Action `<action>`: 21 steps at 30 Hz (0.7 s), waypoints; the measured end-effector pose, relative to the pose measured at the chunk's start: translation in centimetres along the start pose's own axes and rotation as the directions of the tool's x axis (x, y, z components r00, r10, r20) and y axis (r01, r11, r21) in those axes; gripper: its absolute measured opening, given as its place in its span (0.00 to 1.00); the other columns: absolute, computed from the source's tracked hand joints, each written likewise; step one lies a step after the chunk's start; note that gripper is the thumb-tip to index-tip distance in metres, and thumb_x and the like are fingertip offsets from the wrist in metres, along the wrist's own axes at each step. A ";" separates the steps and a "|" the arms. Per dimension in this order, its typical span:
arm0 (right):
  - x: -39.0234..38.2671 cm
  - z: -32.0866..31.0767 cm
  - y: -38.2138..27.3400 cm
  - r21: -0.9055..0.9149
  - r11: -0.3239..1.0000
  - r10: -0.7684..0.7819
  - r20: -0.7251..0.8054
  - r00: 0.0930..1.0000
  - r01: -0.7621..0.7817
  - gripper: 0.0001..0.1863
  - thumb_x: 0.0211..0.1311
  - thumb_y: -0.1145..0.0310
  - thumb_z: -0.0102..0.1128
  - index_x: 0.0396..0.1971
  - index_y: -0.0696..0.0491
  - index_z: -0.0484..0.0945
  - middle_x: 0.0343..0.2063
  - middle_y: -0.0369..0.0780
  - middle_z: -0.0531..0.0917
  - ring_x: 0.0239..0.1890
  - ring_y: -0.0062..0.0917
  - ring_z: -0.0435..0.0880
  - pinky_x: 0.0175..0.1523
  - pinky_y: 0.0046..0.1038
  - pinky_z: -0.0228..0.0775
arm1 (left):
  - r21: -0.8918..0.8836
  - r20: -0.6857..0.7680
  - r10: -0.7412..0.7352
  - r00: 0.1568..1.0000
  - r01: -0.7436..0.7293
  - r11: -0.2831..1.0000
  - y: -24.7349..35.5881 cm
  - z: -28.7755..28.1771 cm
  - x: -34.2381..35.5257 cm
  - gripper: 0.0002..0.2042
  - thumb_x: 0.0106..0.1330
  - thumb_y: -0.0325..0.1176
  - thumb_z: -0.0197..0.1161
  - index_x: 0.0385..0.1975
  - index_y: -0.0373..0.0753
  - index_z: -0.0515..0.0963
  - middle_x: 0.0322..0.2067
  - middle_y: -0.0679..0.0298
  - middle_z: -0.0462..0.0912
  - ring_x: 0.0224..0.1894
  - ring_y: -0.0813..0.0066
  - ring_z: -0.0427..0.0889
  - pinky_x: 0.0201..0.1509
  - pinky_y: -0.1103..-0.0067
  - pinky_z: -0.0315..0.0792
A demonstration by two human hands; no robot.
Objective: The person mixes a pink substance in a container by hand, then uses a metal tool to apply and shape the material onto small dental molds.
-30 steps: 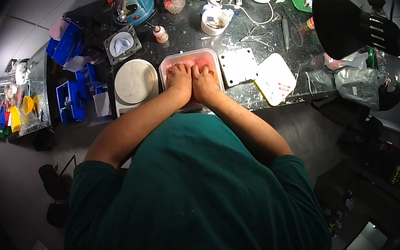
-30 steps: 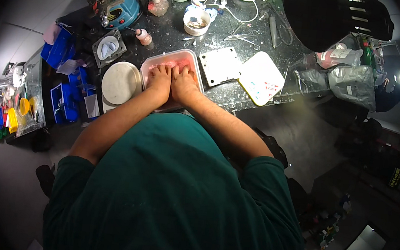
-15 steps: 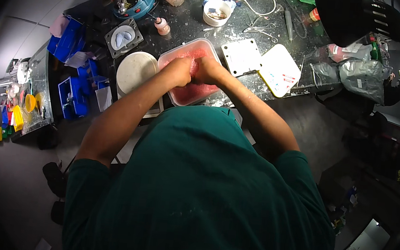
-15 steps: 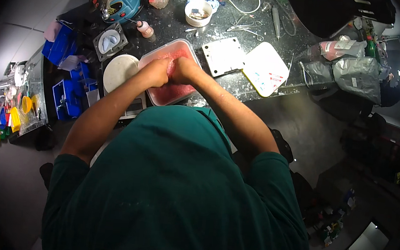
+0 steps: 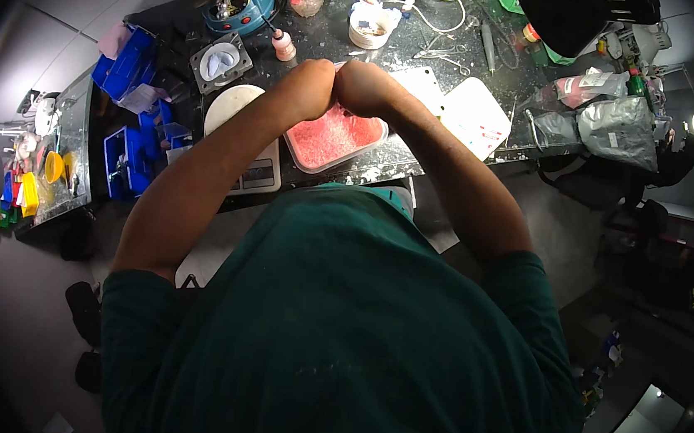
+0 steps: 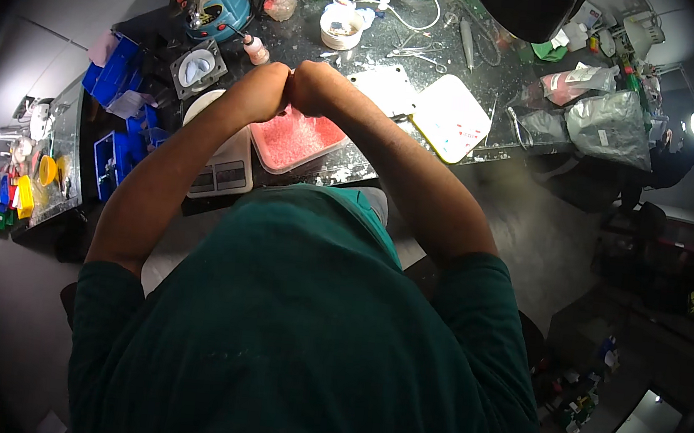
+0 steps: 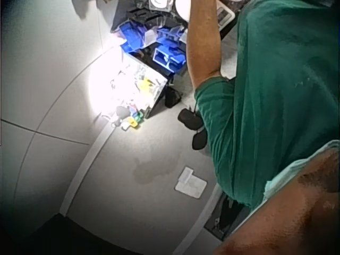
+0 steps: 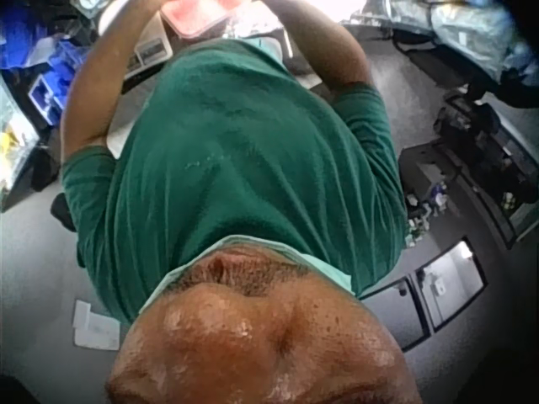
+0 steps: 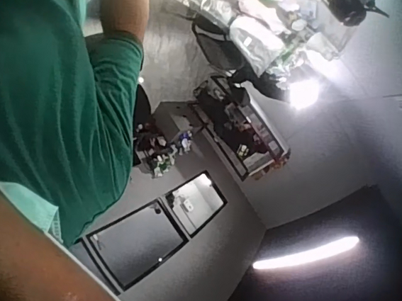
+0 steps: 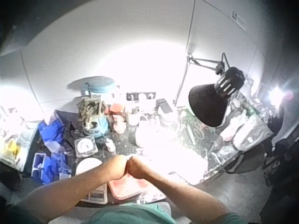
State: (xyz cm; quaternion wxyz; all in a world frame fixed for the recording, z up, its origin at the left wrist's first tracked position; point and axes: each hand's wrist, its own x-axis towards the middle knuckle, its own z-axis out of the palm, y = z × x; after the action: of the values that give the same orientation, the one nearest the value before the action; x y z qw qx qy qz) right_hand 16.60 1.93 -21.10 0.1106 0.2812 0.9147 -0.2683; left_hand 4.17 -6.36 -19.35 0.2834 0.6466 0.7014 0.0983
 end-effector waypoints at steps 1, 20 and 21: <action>0.1 0.0 0.2 -0.077 0.996 -0.043 0.008 0.999 0.043 0.14 0.59 0.61 0.58 0.32 0.56 0.86 0.28 0.50 0.86 0.35 0.43 0.88 0.43 0.39 0.80 | 0.018 0.011 0.010 1.000 -0.011 1.000 0.1 -0.1 0.0 0.07 0.57 0.27 0.63 0.33 0.31 0.83 0.35 0.40 0.83 0.43 0.43 0.84 0.47 0.60 0.78; 0.1 10.1 1.7 -0.362 0.929 -0.015 0.151 0.988 0.069 0.24 0.61 0.66 0.56 0.54 0.66 0.78 0.65 0.58 0.66 0.52 0.61 0.78 0.52 0.49 0.76 | 0.654 0.228 -0.353 0.908 0.126 0.746 -3.9 9.7 1.5 0.38 0.48 0.36 0.76 0.59 0.27 0.68 0.58 0.48 0.76 0.62 0.56 0.74 0.64 0.71 0.72; 0.0 10.6 1.8 -0.491 0.859 -0.051 0.206 0.977 0.148 0.26 0.62 0.68 0.54 0.57 0.68 0.74 0.64 0.60 0.67 0.52 0.60 0.77 0.51 0.48 0.77 | 0.669 0.243 -0.324 0.914 0.084 0.739 -4.0 10.3 1.3 0.38 0.51 0.37 0.74 0.60 0.24 0.65 0.56 0.46 0.76 0.60 0.55 0.75 0.62 0.71 0.74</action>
State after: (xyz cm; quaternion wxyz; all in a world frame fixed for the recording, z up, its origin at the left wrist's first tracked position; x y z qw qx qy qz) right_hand 18.16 -2.68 -30.62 0.2510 0.1686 0.9518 -0.0509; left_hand 6.13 -8.08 -30.16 0.1704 0.6288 0.6987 -0.2955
